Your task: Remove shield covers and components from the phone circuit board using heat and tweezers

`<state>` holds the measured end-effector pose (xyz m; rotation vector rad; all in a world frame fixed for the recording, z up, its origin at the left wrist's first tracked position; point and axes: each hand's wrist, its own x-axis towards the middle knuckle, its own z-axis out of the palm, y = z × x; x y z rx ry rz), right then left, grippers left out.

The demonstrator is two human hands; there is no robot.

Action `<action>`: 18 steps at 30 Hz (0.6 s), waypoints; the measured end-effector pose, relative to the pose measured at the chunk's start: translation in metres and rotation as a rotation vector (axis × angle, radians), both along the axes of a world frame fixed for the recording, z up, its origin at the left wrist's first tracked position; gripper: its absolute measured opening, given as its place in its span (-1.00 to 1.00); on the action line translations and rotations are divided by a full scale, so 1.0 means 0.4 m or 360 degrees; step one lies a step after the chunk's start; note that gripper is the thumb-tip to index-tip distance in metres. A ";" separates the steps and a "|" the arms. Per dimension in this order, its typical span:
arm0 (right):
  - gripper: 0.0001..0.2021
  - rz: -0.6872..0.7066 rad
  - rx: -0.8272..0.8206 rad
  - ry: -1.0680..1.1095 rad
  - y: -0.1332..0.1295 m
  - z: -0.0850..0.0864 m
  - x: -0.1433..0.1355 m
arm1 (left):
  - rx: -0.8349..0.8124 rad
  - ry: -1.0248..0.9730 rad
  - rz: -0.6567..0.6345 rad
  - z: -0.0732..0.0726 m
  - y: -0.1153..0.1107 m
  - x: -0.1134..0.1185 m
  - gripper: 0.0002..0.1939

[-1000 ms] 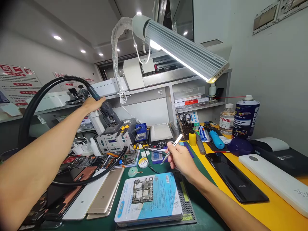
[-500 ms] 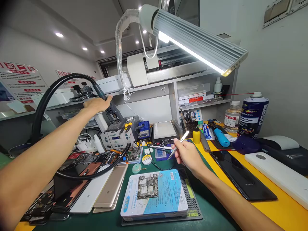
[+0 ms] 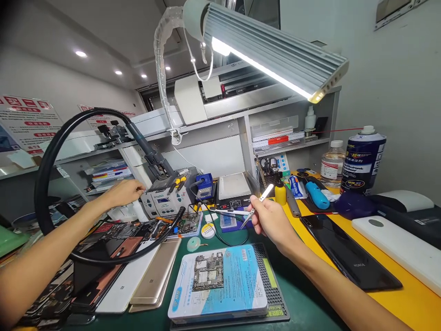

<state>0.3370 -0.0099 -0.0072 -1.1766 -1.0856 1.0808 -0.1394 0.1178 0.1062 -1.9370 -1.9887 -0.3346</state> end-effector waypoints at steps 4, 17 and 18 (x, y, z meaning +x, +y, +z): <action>-0.32 0.0002 0.0009 -0.0002 0.000 -0.006 -0.002 | -0.0210 0.0209 -0.0060 -0.055 -0.022 -0.023 -0.57; -0.41 -0.0087 -0.0047 -0.0138 0.008 -0.016 0.013 | -0.0087 0.0250 -0.0075 -0.071 -0.019 -0.031 -0.54; -0.44 -0.0104 -0.0053 -0.0147 0.008 -0.016 0.015 | -0.0080 0.0220 -0.0048 -0.067 -0.009 -0.036 -0.54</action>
